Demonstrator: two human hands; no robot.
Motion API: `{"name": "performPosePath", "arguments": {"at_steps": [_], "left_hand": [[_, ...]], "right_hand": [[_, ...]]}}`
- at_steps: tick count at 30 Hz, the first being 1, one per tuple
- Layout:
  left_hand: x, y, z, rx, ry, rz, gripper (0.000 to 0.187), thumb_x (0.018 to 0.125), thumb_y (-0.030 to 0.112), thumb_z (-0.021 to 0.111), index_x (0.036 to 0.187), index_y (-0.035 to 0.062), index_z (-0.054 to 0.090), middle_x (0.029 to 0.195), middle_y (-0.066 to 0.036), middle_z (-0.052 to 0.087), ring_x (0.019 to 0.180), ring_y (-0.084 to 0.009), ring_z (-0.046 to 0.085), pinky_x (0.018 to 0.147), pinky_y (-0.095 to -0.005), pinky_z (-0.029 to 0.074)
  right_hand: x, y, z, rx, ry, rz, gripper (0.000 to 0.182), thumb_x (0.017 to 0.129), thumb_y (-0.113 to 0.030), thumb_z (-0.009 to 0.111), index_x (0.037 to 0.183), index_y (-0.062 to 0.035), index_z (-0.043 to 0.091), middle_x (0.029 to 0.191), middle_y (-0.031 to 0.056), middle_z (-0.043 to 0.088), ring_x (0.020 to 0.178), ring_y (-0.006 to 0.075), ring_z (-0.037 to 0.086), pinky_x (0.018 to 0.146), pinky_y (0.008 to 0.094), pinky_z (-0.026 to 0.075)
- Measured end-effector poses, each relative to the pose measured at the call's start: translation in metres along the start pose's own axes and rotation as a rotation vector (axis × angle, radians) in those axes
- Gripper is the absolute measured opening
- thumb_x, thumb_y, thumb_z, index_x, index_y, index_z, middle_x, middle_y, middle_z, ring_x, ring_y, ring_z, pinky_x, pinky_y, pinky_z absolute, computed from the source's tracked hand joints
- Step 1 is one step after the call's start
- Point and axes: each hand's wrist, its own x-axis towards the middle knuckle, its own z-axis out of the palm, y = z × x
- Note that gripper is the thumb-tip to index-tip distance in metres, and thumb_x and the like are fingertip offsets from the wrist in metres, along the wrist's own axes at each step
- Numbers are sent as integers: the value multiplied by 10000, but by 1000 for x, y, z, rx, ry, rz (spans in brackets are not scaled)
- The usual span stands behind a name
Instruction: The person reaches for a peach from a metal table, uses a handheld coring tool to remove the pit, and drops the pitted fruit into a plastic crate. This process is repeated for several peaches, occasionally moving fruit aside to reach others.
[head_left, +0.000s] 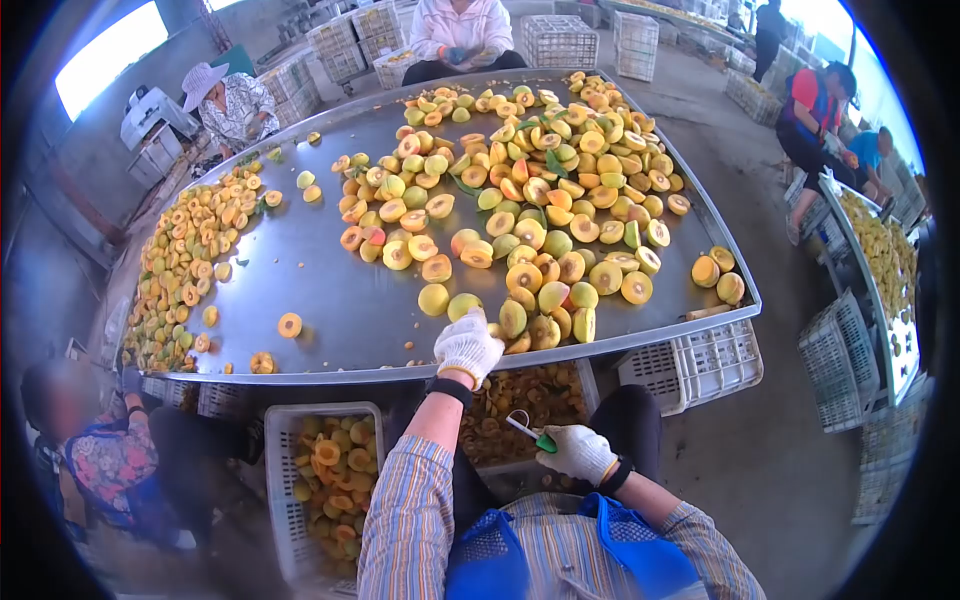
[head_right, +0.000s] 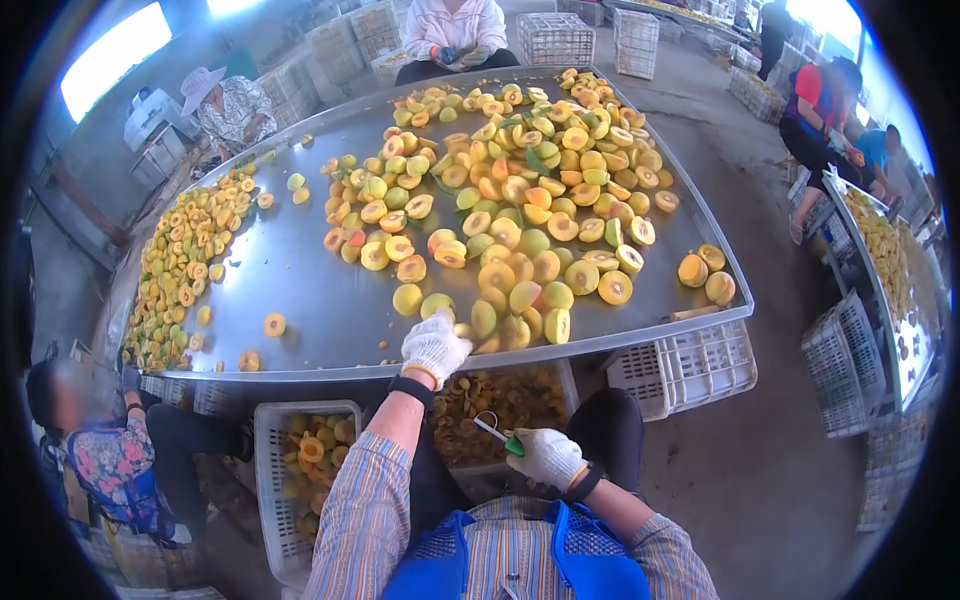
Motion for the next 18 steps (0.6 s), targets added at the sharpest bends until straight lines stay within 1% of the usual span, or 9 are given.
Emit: {"name": "performPosePath", "arguments": {"at_steps": [1, 4, 5, 7, 9, 10, 14, 16, 18], "left_hand": [[-5, -3, -1, 2, 6, -2, 481, 780, 464, 727, 1040, 62, 685, 1022, -164, 733, 991, -327, 705, 856, -434, 542], [-26, -10, -14, -905, 178, 67, 377, 813, 225, 745, 1124, 27, 663, 952, -94, 719, 890, -209, 694, 782, -348, 555], [-39, -10, -24, -1311, 57, -96, 314, 876, 214, 720, 1133, 41, 668, 906, -82, 692, 851, -179, 663, 725, -349, 559], [-51, -17, -19, -1875, 76, -57, 344, 942, 357, 665, 1106, 54, 669, 919, -131, 692, 843, -239, 680, 687, -398, 584], [-75, -14, -19, -2343, -94, 17, 477, 960, 503, 590, 1076, 47, 662, 943, -162, 692, 851, -292, 690, 689, -447, 605], [-82, -16, -10, -2455, -138, 33, 491, 973, 514, 547, 1064, 41, 645, 1016, -201, 688, 924, -400, 690, 709, -502, 609], [-89, -16, 12, -2421, -153, -110, 414, 1002, 423, 519, 1060, 34, 647, 1030, -192, 682, 864, -360, 679, 674, -473, 583], [-83, -12, 0, -2278, 96, -202, 380, 1005, 381, 524, 1089, 31, 647, 1051, -171, 676, 841, -325, 670, 678, -448, 568], [-88, -14, -8, -2303, 35, -79, 366, 1006, 362, 529, 1110, 30, 644, 1061, -162, 674, 843, -314, 671, 694, -448, 566]], "right_hand": [[-2, -1, -4, -1, 1, -6, 364, 874, -336, 664, 1159, -110, 660, 818, 133, 716, 698, 312, 713, 665, 411, 570], [-12, -7, -16, 170, 125, -2, 389, 862, -366, 702, 1167, -128, 664, 869, 161, 711, 835, 359, 698, 738, 429, 538], [-18, -14, -22, 173, 186, -15, 425, 863, -395, 710, 1200, -141, 660, 870, 159, 712, 832, 354, 700, 744, 420, 544], [-25, -25, -31, 177, 186, -70, 453, 872, -411, 705, 1245, -160, 649, 862, 154, 714, 821, 345, 703, 747, 412, 549], [-33, -43, -37, 160, 166, -89, 473, 880, -409, 696, 1287, -176, 631, 858, 155, 715, 817, 340, 709, 746, 412, 557], [-36, -48, -35, 124, 216, -135, 471, 884, -405, 691, 1291, -179, 628, 854, 157, 714, 815, 339, 711, 741, 417, 560], [-36, -54, -22, 51, 311, -183, 473, 890, -400, 677, 1303, -178, 616, 856, 173, 710, 819, 357, 708, 733, 446, 563], [-35, -58, -27, -7, 318, -170, 481, 888, -398, 676, 1307, -173, 611, 869, 182, 711, 819, 377, 700, 729, 456, 562], [-38, -61, -31, -23, 346, -201, 481, 886, -398, 678, 1308, -177, 611, 870, 178, 713, 815, 376, 699, 725, 455, 563]]}}
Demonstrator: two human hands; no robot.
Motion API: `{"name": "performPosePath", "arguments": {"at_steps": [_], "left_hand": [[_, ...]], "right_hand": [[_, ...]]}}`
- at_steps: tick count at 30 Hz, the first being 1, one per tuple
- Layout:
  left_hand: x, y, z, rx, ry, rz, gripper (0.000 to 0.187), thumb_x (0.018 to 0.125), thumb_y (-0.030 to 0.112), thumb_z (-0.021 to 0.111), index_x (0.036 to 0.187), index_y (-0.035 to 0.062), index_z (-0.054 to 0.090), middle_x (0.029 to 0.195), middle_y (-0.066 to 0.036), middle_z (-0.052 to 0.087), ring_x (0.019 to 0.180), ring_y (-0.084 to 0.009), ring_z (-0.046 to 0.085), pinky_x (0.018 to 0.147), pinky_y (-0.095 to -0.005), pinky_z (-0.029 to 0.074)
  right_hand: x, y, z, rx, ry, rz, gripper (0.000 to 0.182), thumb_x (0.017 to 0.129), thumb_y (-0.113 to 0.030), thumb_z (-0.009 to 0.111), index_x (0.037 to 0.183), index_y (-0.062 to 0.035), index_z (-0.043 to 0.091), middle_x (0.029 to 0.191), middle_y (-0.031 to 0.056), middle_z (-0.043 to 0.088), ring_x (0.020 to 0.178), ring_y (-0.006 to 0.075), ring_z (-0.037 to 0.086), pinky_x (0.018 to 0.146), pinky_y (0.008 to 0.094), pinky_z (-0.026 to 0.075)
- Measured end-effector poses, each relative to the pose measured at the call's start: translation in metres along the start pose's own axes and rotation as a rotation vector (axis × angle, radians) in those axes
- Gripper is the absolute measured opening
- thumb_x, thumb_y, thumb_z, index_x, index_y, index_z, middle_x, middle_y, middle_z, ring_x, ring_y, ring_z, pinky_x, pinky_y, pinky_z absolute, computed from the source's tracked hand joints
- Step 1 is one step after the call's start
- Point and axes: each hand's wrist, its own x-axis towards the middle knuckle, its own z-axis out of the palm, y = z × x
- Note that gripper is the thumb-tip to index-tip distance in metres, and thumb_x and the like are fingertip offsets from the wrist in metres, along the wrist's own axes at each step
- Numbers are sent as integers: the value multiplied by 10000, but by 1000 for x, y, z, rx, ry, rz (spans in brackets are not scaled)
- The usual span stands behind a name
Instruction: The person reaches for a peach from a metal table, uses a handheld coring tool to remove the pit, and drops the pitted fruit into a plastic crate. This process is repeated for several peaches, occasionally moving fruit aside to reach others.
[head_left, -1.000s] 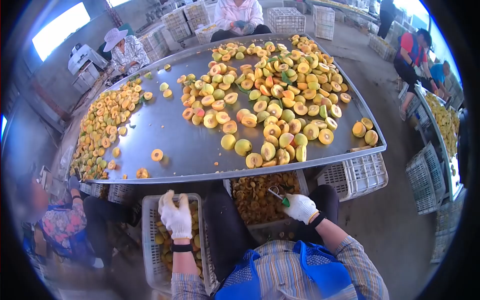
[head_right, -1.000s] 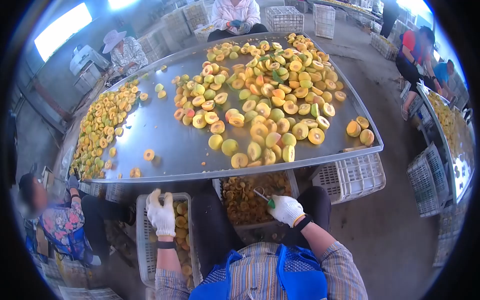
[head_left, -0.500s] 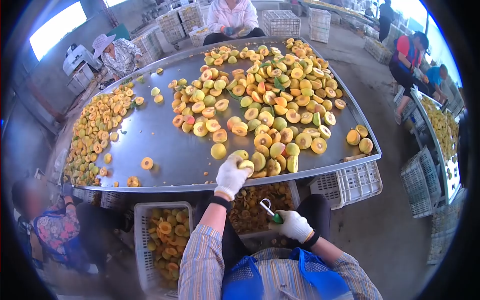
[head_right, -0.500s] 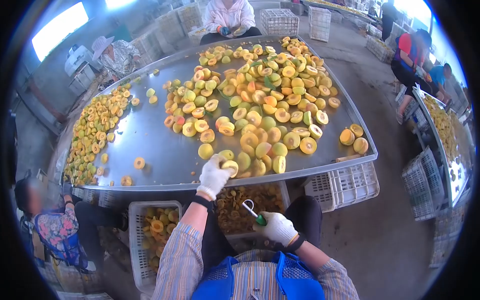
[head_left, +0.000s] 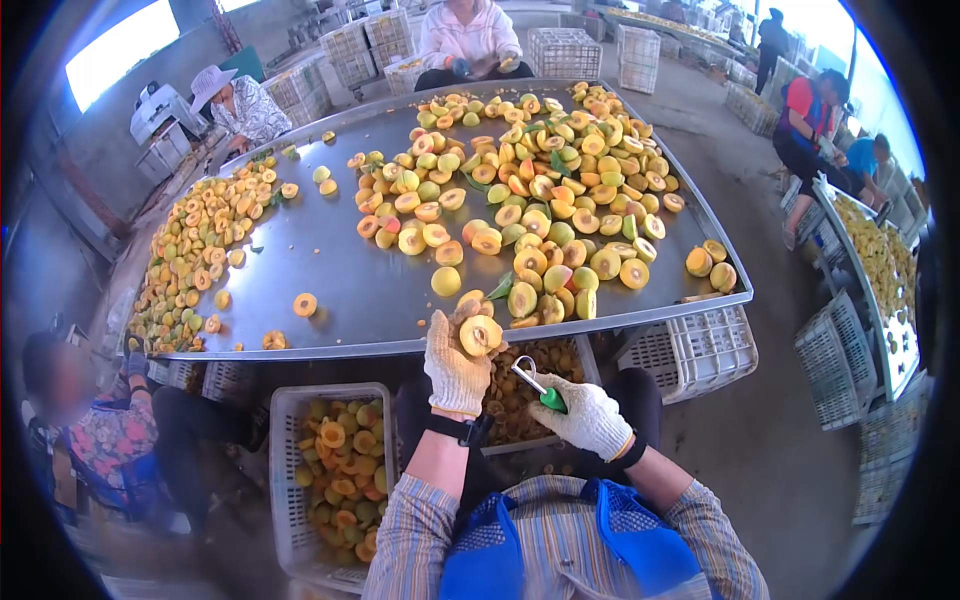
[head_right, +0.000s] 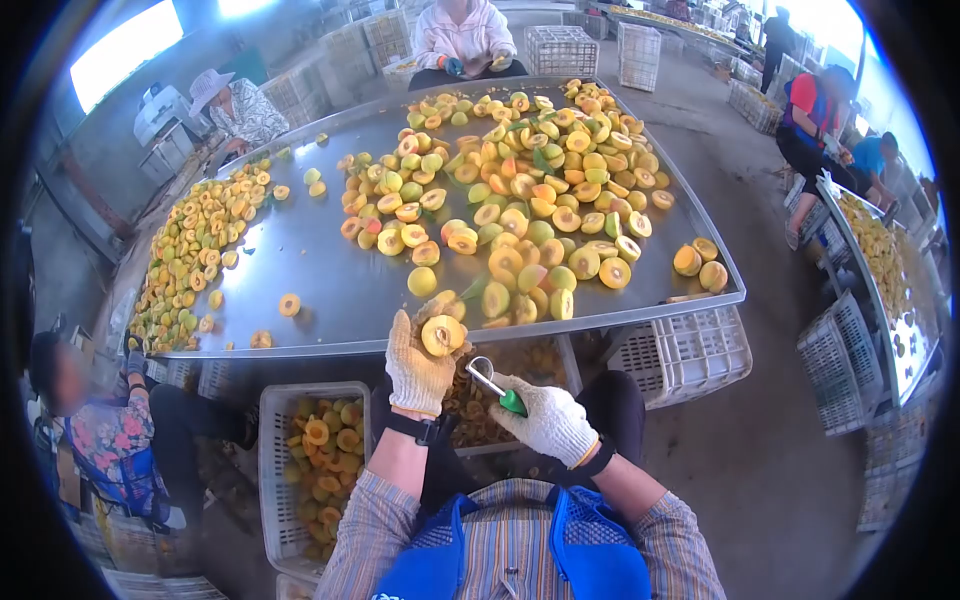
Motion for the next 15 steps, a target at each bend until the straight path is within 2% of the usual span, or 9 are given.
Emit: {"name": "performPosePath", "arguments": {"at_steps": [1, 2, 3, 5, 6, 7, 8, 11, 15], "left_hand": [[-4, 3, 0, -9, -101, -13, 355, 1007, 344, 534, 1131, 29, 641, 1071, -152, 671, 844, -304, 671, 710, -447, 563], [-6, 5, 1, 85, -85, -44, 321, 991, 306, 580, 1156, 37, 639, 1083, -145, 674, 852, -292, 671, 725, -411, 562], [-11, 1, 3, 86, -85, -53, 321, 991, 306, 580, 1156, 37, 639, 1083, -145, 674, 852, -292, 671, 725, -411, 562], [-24, -9, 5, 173, -43, 40, 309, 983, 289, 605, 1160, 38, 641, 1078, -157, 677, 883, -280, 670, 745, -382, 564], [-32, -8, 1, 155, -92, -46, 329, 974, 296, 629, 1146, 16, 640, 1061, -168, 678, 929, -267, 670, 769, -369, 569], [-38, -11, 0, 154, -85, -52, 329, 974, 296, 629, 1146, 16, 640, 1061, -168, 678, 929, -267, 670, 769, -369, 569], [-44, -14, 1, 174, -81, -59, 352, 975, 315, 631, 1137, 3, 638, 1051, -172, 679, 929, -263, 673, 778, -371, 571], [-60, -19, 12, 232, -23, -53, 414, 980, 386, 622, 1083, -15, 641, 1013, -175, 682, 900, -255, 684, 765, -367, 579], [-69, -22, 20, 220, 45, -60, 490, 997, 477, 556, 994, -3, 655, 948, -168, 683, 846, -266, 689, 708, -378, 586]], "right_hand": [[-2, -1, -1, -1, 21, -24, 481, 884, -399, 680, 1308, -182, 612, 872, 175, 714, 810, 375, 699, 721, 455, 564], [-3, -1, -1, -1, 23, -15, 481, 884, -399, 680, 1308, -182, 612, 872, 175, 714, 810, 375, 699, 721, 455, 564], [-2, 0, 0, -33, 41, -50, 477, 875, -376, 688, 1302, -177, 615, 866, 167, 716, 800, 369, 701, 712, 450, 566], [-1, 1, 2, -64, 52, -79, 472, 867, -353, 695, 1296, -172, 618, 859, 160, 717, 790, 363, 702, 702, 445, 567], [0, 2, 3, -100, 63, -133, 471, 852, -324, 703, 1288, -165, 623, 845, 151, 716, 775, 354, 703, 689, 440, 568], [-1, 2, 4, -135, 74, -188, 470, 837, -295, 711, 1279, -159, 627, 830, 143, 715, 760, 346, 703, 676, 435, 568], [-1, 0, 4, -155, 80, -216, 457, 814, -249, 717, 1253, -149, 640, 801, 139, 708, 731, 335, 701, 652, 427, 566], [-3, -4, 0, -207, 27, -182, 438, 812, -239, 716, 1236, -149, 649, 793, 141, 707, 719, 326, 702, 644, 423, 564], [-6, 6, 7, -220, 64, -214, 422, 810, -268, 710, 1220, -181, 661, 720, 133, 687, 659, 336, 689, 598, 418, 564]]}}
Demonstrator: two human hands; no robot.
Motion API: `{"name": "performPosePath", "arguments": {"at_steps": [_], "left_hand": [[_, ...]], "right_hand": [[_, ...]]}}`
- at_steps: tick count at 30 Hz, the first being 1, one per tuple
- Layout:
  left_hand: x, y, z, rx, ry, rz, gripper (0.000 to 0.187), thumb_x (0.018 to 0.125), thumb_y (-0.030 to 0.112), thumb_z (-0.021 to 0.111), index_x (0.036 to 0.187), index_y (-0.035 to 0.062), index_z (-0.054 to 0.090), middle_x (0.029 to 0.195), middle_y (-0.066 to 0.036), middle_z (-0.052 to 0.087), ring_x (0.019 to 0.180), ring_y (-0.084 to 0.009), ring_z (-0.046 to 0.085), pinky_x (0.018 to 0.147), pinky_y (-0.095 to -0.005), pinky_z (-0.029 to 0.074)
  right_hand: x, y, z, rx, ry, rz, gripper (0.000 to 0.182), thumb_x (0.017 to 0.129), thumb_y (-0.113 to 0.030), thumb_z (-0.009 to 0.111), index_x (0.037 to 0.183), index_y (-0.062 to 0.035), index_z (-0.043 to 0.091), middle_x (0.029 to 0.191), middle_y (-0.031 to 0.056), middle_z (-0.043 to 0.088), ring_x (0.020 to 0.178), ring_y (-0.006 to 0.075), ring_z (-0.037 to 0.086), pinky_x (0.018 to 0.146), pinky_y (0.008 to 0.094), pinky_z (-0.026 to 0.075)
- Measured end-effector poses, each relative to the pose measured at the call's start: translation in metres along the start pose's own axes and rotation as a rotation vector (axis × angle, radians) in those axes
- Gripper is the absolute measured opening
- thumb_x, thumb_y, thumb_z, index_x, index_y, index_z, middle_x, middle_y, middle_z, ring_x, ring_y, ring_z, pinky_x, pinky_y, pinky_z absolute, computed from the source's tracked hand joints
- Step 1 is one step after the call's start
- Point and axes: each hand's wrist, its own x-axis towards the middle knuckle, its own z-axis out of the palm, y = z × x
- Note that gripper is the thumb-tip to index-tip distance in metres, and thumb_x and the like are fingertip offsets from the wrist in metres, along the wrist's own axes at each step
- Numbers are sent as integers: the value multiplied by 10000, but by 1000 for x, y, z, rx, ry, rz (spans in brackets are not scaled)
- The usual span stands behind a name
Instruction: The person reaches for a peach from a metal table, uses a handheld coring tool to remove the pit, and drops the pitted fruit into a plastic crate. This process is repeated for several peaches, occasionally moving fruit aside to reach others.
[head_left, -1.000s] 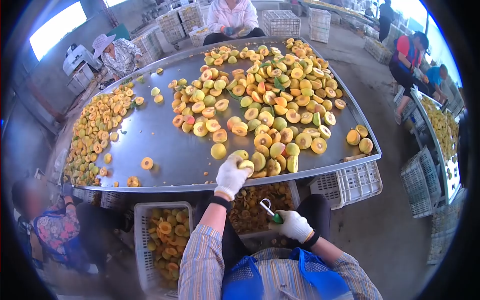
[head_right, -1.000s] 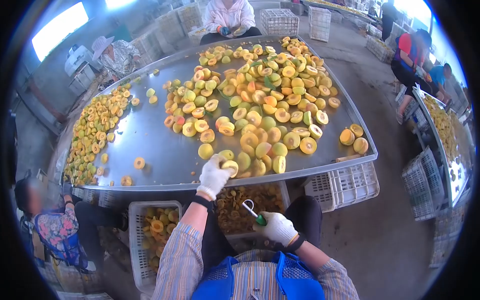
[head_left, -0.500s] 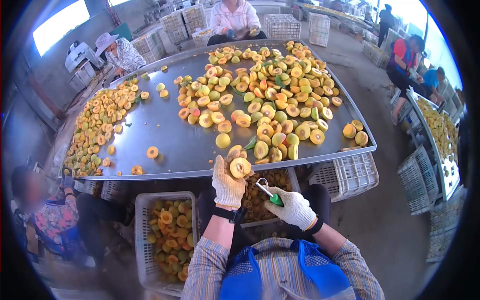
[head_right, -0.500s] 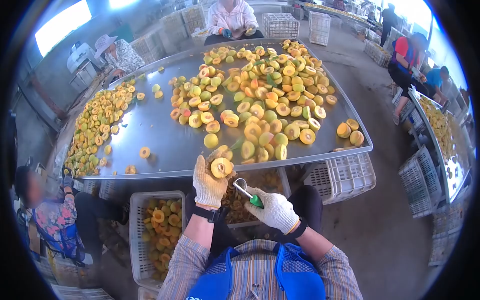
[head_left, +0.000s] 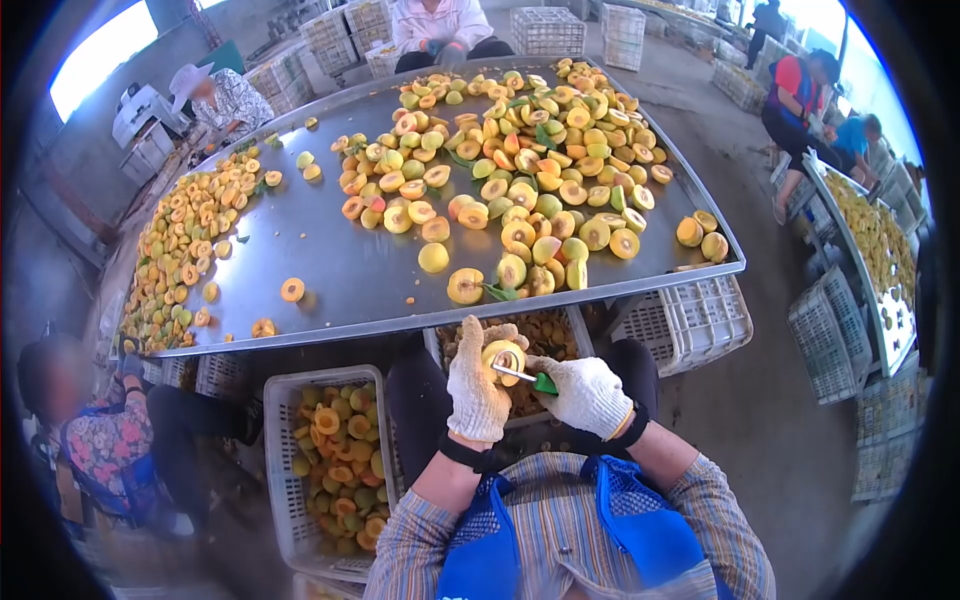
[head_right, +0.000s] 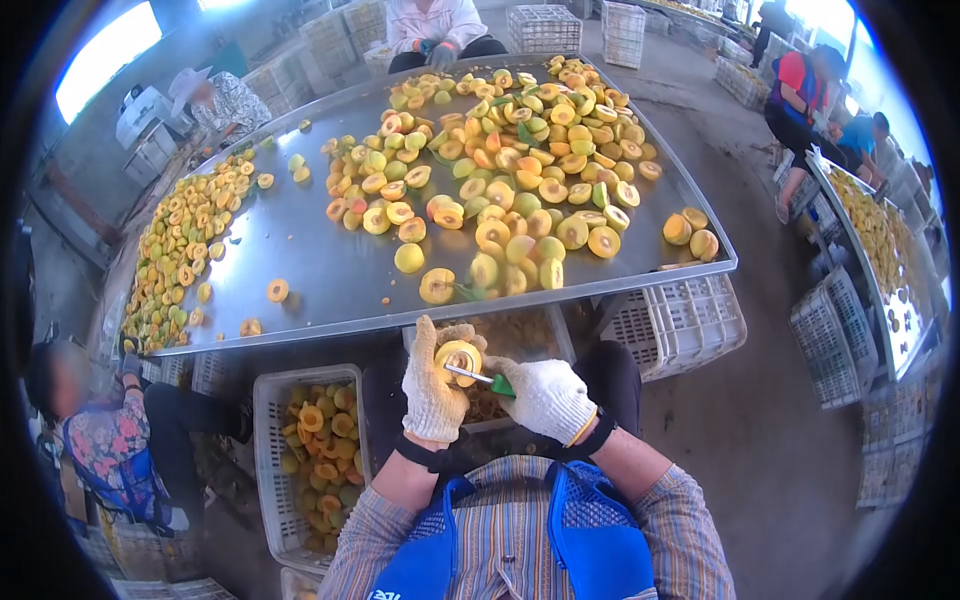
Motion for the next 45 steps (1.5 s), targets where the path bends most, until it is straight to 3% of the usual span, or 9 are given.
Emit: {"name": "performPosePath", "arguments": {"at_steps": [5, 10, 15, 23, 34, 37, 42, 44, 45], "left_hand": [[-16, 4, 12, -94, 43, -125, 629, 988, 588, 482, 933, -10, 668, 864, -167, 685, 771, -295, 686, 678, -396, 579], [-20, 4, 14, 84, 5, -80, 635, 1001, 598, 441, 946, 6, 666, 849, -159, 687, 751, -287, 684, 674, -392, 576], [-21, 3, 24, 90, -15, 15, 624, 1005, 595, 434, 963, 15, 662, 851, -147, 687, 749, -292, 676, 690, -399, 570], [-16, -4, 20, -100, -45, -53, 627, 990, 608, 457, 982, 15, 658, 892, -165, 684, 799, -320, 667, 734, -429, 563], [-25, 7, 23, 207, -59, -5, 649, 1006, 587, 442, 892, -12, 663, 781, -156, 678, 704, -263, 672, 631, -362, 568], [-32, 9, 35, 316, -17, 30, 654, 1013, 584, 429, 870, -8, 665, 775, -153, 675, 697, -251, 667, 623, -356, 567], [-29, 8, 29, 235, -37, 0, 684, 1011, 607, 403, 849, -5, 662, 772, -164, 670, 691, -264, 663, 622, -365, 567], [-26, 10, 30, 139, -131, 9, 688, 1009, 614, 401, 833, 1, 659, 770, -183, 667, 676, -290, 660, 608, -365, 565], [-22, 12, 30, 31, -178, -65, 699, 1008, 621, 394, 805, 6, 657, 741, -196, 659, 637, -309, 653, 579, -357, 559]], "right_hand": [[-11, 5, 19, 174, -75, 56, 227, 834, -245, 694, 1032, -138, 724, 706, 123, 684, 670, 342, 689, 603, 433, 568], [-5, 15, 19, 33, -50, 20, 157, 825, -234, 691, 932, -126, 729, 723, 134, 685, 665, 346, 682, 608, 439, 567], [-8, 10, 20, 117, -23, 68, 213, 809, -186, 667, 1010, -141, 720, 762, 122, 699, 685, 326, 688, 624, 442, 563], [-3, 9, 16, -20, 25, 70, 159, 760, -231, 719, 881, -128, 709, 699, 125, 677, 664, 347, 683, 603, 436, 568], [-7, 17, 17, 70, -98, 26, 147, 827, -226, 674, 933, -133, 716, 747, 145, 689, 695, 350, 681, 640, 451, 561], [-9, 9, 13, 150, -131, 164, 180, 832, -208, 666, 988, -149, 733, 782, 145, 700, 713, 342, 685, 656, 441, 564], [-14, 9, 8, 174, -108, 57, 204, 814, -216, 695, 991, -138, 758, 731, 137, 695, 658, 335, 680, 629, 408, 560], [-19, 7, 6, 658, -538, 241, 213, 821, -254, 702, 985, -128, 751, 733, 139, 699, 632, 302, 686, 622, 392, 564], [-19, 0, 5, 695, -465, 104, 223, 843, -298, 688, 943, -105, 738, 728, 135, 703, 611, 261, 690, 590, 387, 561]]}}
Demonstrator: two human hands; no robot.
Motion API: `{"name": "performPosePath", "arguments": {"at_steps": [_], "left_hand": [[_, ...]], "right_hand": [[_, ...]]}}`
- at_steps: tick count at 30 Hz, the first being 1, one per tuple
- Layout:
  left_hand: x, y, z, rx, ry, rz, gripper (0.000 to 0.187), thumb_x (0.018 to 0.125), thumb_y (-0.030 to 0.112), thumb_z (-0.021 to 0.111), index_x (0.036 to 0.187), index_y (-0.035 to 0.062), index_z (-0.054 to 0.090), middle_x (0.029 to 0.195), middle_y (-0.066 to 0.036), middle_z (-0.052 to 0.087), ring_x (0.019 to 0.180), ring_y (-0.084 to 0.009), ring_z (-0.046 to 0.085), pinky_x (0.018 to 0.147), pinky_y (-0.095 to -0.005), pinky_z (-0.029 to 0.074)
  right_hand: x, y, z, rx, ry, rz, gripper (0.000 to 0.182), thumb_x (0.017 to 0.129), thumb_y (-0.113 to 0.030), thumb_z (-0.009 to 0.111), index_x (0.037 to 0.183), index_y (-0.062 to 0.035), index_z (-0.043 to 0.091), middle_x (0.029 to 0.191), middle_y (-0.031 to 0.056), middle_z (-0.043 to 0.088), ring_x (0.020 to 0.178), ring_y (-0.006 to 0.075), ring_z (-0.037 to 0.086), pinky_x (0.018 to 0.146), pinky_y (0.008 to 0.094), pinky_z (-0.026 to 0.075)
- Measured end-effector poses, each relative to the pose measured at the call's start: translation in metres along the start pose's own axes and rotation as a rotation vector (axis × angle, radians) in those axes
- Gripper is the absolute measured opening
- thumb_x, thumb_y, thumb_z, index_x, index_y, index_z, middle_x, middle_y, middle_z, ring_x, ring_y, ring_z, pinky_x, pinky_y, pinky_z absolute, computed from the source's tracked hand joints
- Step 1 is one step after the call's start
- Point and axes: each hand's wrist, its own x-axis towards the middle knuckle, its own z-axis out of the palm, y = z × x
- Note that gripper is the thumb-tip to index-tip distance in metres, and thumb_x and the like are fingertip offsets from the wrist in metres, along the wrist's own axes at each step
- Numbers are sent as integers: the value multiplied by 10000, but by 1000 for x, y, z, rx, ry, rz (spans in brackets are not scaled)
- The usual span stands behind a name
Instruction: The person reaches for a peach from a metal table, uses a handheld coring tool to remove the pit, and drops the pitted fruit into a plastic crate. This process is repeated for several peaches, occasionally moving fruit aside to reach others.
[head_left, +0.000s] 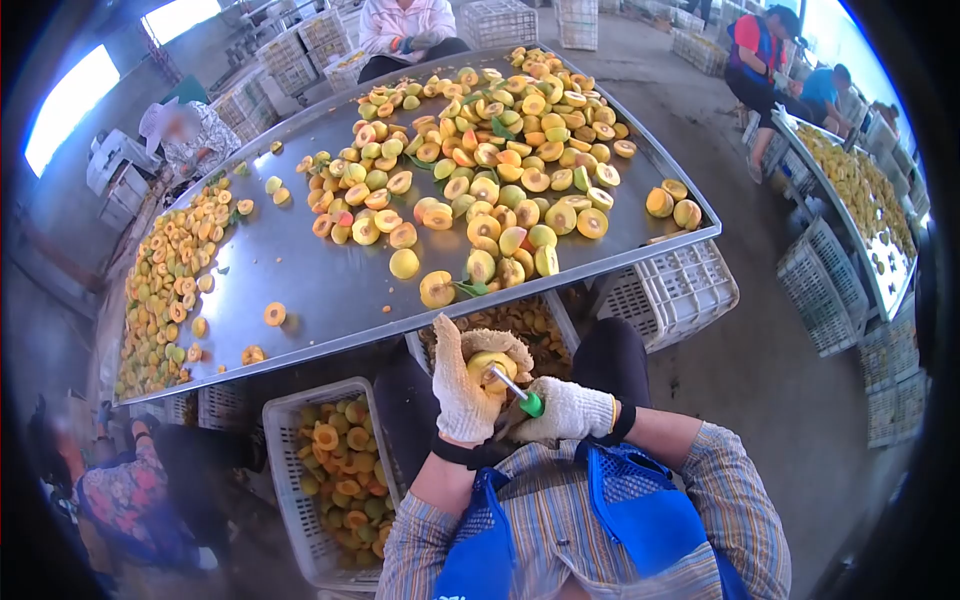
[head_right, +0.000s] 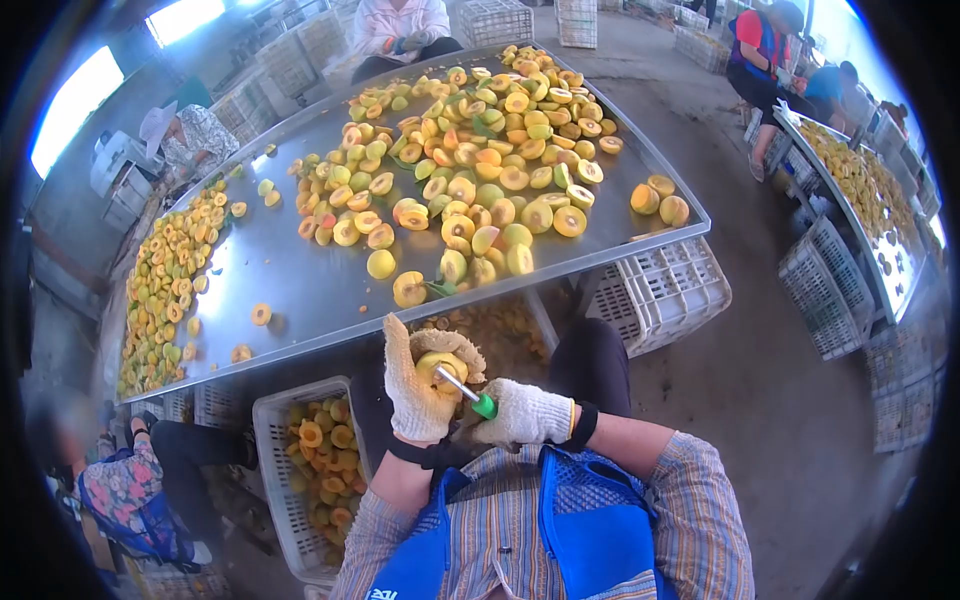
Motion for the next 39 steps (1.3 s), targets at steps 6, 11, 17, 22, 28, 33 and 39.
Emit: {"name": "performPosePath", "arguments": {"at_steps": [6, 11, 17, 22, 28, 33, 39], "left_hand": [[6, 8, 3, 370, 93, 40, 747, 1018, 611, 380, 769, -30, 674, 687, -155, 663, 595, -235, 643, 570, -317, 537], [7, -1, -10, -28, -87, -12, 791, 1009, 649, 333, 703, -5, 657, 725, -220, 654, 637, -330, 638, 593, -401, 531], [19, 11, -14, 158, -310, -67, 752, 1024, 590, 380, 696, -27, 658, 737, -196, 669, 634, -339, 637, 609, -403, 522], [28, 12, -19, 101, -578, -107, 715, 1052, 478, 396, 612, -35, 630, 662, -209, 643, 586, -332, 621, 575, -383, 508], [36, 9, -40, -160, 298, 136, 523, 1030, 519, 437, 852, 68, 633, 775, -141, 650, 650, -286, 634, 575, -360, 542], [6, 73, -159, 1077, 698, 349, 405, 969, 383, 622, 1002, -17, 671, 907, -173, 697, 814, -331, 669, 753, -372, 547], [77, 72, -109, 2013, 394, 724, 495, 801, 345, 772, 1190, 81, 617, 1112, -146, 671, 1020, -360, 641, 883, -458, 517]], "right_hand": [[8, 12, -5, -539, 288, -22, 176, 847, -310, 704, 935, -173, 771, 734, 100, 709, 640, 281, 698, 590, 378, 570], [3, -1, 6, 256, -185, -31, 304, 816, -191, 727, 1087, -59, 766, 785, 46, 718, 645, 110, 610, 601, 275, 503], [18, 35, 4, -302, 119, -96, 250, 819, -282, 692, 954, -78, 741, 774, 132, 716, 663, 253, 689, 614, 365, 545], [17, 13, -2, 27, -165, 11, 243, 802, -229, 786, 994, -91, 732, 892, 89, 729, 799, 186, 696, 723, 315, 552], [27, 5, 7, 449, -217, 50, 212, 825, -125, 759, 1006, -14, 762, 632, 15, 635, 525, 79, 560, 493, 259, 428], [44, 77, -20, -591, 218, 196, 402, 868, -372, 608, 1113, -61, 673, 798, 174, 711, 755, 336, 705, 702, 441, 553], [47, 75, -18, -551, 176, 281, 371, 860, -362, 632, 1139, -122, 680, 951, 165, 723, 865, 370, 700, 780, 478, 559]]}}
